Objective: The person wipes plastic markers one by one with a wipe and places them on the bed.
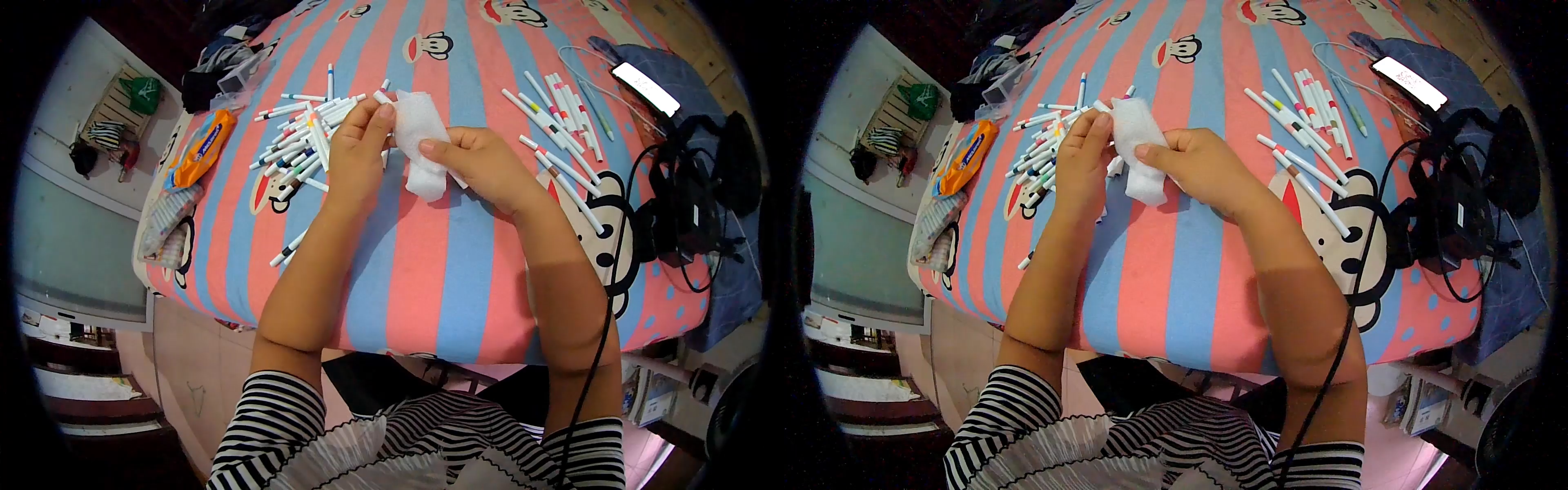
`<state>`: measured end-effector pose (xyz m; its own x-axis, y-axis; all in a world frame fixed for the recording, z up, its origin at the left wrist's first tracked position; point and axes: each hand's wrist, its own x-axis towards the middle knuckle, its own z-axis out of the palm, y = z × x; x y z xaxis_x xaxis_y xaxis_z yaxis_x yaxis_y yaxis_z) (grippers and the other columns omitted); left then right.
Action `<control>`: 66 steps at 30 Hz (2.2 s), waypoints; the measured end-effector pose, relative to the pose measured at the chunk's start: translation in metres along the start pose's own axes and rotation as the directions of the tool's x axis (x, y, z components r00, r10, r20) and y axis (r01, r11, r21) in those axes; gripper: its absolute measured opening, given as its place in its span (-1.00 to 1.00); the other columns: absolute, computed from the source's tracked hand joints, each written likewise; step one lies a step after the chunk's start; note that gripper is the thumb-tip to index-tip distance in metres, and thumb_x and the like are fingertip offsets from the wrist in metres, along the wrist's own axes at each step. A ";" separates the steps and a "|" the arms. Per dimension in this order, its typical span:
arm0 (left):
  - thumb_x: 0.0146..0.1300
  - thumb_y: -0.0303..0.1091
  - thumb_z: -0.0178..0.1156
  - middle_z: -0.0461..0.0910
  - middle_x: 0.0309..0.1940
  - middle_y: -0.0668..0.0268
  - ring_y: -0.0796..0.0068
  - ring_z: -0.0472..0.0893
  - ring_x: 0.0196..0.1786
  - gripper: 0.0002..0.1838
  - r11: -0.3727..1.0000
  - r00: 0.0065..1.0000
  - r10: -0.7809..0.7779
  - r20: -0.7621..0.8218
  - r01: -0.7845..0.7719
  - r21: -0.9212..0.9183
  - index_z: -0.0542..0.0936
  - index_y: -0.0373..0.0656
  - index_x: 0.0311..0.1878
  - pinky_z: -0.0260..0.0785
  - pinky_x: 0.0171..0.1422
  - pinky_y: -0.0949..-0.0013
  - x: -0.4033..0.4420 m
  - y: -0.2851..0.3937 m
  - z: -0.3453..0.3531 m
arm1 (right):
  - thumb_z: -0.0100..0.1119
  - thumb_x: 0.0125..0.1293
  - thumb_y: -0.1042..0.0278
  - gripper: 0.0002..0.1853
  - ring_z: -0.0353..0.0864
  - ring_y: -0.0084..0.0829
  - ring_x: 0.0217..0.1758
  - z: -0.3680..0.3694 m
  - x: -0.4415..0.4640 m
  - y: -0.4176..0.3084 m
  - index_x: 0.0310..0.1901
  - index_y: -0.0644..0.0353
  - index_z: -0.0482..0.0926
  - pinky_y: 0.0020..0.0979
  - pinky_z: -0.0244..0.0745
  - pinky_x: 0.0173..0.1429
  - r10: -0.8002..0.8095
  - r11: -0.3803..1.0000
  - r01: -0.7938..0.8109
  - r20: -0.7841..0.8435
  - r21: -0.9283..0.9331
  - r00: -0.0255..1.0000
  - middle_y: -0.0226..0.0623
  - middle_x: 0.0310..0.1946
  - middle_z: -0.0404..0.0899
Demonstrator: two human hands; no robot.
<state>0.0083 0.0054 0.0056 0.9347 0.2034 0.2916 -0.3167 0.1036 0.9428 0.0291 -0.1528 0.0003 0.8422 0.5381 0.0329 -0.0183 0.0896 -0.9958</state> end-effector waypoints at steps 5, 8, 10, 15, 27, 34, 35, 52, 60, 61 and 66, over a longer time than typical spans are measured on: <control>0.29 -0.24 0.04 0.53 -0.34 0.39 0.68 0.48 -0.32 -0.80 0.993 1.000 0.013 0.002 -0.013 -0.118 0.47 -0.17 -0.18 0.33 -0.24 0.56 0.003 -0.005 -0.006 | 0.15 0.17 0.15 -0.67 0.43 -0.63 -0.49 -0.007 -0.002 -0.007 -0.29 0.31 0.60 -0.55 0.35 -0.35 0.052 0.998 -0.052 -0.006 -0.027 0.999 -0.40 -0.48 0.55; 0.28 -0.24 0.05 0.52 -0.37 0.40 0.68 0.48 -0.34 -0.81 0.992 0.998 0.057 -0.020 -0.059 -0.110 0.47 -0.16 -0.21 0.33 -0.25 0.56 0.002 -0.007 -0.006 | 0.16 0.16 0.14 -0.66 0.40 -0.63 -0.51 -0.009 -0.004 -0.011 -0.29 0.31 0.60 -0.56 0.34 -0.32 0.066 0.997 -0.067 0.024 0.046 0.998 -0.42 -0.50 0.53; 0.28 -0.24 0.06 0.52 -0.37 0.39 0.68 0.47 -0.35 -0.81 0.991 0.996 0.074 -0.046 -0.079 -0.107 0.47 -0.16 -0.21 0.33 -0.26 0.56 0.001 -0.007 -0.004 | 0.16 0.16 0.13 -0.66 0.41 -0.63 -0.50 -0.010 -0.008 -0.017 -0.30 0.32 0.59 -0.56 0.33 -0.32 0.049 0.997 -0.050 0.010 0.064 0.999 -0.42 -0.51 0.53; 0.29 -0.25 0.04 0.50 -0.36 0.35 0.60 0.48 -0.31 -0.83 0.981 0.991 0.011 -0.133 -0.037 -0.191 0.43 -0.14 -0.19 0.38 -0.22 0.51 0.001 0.002 -0.006 | 0.18 0.15 0.12 -0.65 0.41 -0.63 -0.45 -0.023 -0.002 -0.008 -0.30 0.31 0.59 -0.56 0.32 -0.29 0.048 0.999 -0.048 -0.029 0.002 0.998 -0.42 -0.49 0.53; 0.22 -0.34 0.10 0.54 -0.36 0.31 0.58 0.50 -0.33 -0.88 0.979 0.983 -0.169 0.074 0.176 -0.104 0.46 -0.17 -0.26 0.38 -0.26 0.50 0.002 0.005 -0.007 | 0.18 0.18 0.15 -0.65 0.46 -0.50 -0.19 -0.043 0.004 -0.012 -0.09 0.21 0.47 -0.42 0.41 -0.14 -0.034 0.888 0.184 -0.340 0.421 0.940 -0.34 -0.22 0.48; 0.18 -0.34 0.16 0.51 -0.46 0.41 0.66 0.46 -0.38 -0.87 0.948 0.940 -0.263 0.217 0.210 0.239 0.49 -0.17 -0.28 0.28 -0.26 0.58 -0.008 -0.001 0.002 | 0.19 0.17 0.19 -0.66 0.45 -0.46 -0.25 -0.042 -0.005 -0.026 -0.10 0.20 0.46 -0.35 0.41 -0.18 0.051 0.741 0.218 -0.377 0.635 0.925 -0.33 -0.27 0.45; 0.18 -0.34 0.16 0.51 -0.46 0.41 0.66 0.46 -0.39 -0.86 0.952 0.947 -0.245 0.209 0.195 0.235 0.50 -0.18 -0.26 0.28 -0.27 0.58 -0.009 -0.001 0.003 | 0.18 0.19 0.20 -0.68 0.45 -0.45 -0.22 -0.046 -0.004 -0.024 -0.11 0.19 0.46 -0.34 0.44 -0.20 0.045 0.739 0.205 -0.351 0.641 0.935 -0.33 -0.26 0.44; 0.31 -0.19 0.00 0.45 -0.60 0.45 0.73 0.37 -0.53 -0.71 0.957 0.912 -0.271 0.307 0.223 0.183 0.54 -0.22 -0.32 0.19 -0.42 0.61 -0.015 0.000 0.010 | 0.11 0.22 0.13 -0.74 0.42 -0.62 -0.35 -0.017 0.007 -0.006 -0.28 0.18 0.54 -0.57 0.28 -0.20 -0.060 0.984 0.102 -0.271 0.145 0.961 -0.46 -0.41 0.51; 0.26 -0.23 0.08 0.45 -0.57 0.49 0.75 0.38 -0.52 -0.78 0.942 0.909 -0.265 0.322 0.173 0.288 0.54 -0.20 -0.31 0.17 -0.43 0.64 -0.011 -0.003 0.006 | 0.15 0.16 0.08 -0.68 0.36 -0.67 -0.39 -0.017 0.007 -0.005 -0.30 0.21 0.56 -0.60 0.25 -0.28 -0.118 0.973 0.174 -0.321 0.150 0.940 -0.47 -0.44 0.50; 0.25 -0.23 0.09 0.45 -0.57 0.50 0.76 0.38 -0.51 -0.78 0.943 0.908 -0.264 0.326 0.171 0.287 0.54 -0.20 -0.32 0.17 -0.43 0.64 -0.012 -0.003 0.007 | 0.16 0.16 0.08 -0.69 0.37 -0.67 -0.38 -0.019 0.007 -0.006 -0.30 0.20 0.56 -0.59 0.25 -0.28 -0.121 0.965 0.193 -0.355 0.176 0.927 -0.47 -0.43 0.50; 0.21 -0.32 0.14 0.42 -0.58 0.51 0.78 0.34 -0.52 -0.85 0.933 0.913 -0.264 0.311 0.160 0.321 0.53 -0.20 -0.33 0.16 -0.46 0.63 -0.015 -0.002 0.009 | 0.13 0.19 0.05 -0.68 0.38 -0.69 -0.38 -0.035 0.005 -0.012 -0.28 0.16 0.56 -0.61 0.23 -0.29 -0.099 0.945 0.243 -0.515 0.220 0.851 -0.48 -0.41 0.52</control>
<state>-0.0038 -0.0065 0.0007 0.9872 -0.1445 0.0680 -0.0942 -0.1833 0.9785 0.0528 -0.1805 0.0096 0.9964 0.0175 0.0824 0.0685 0.4002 -0.9139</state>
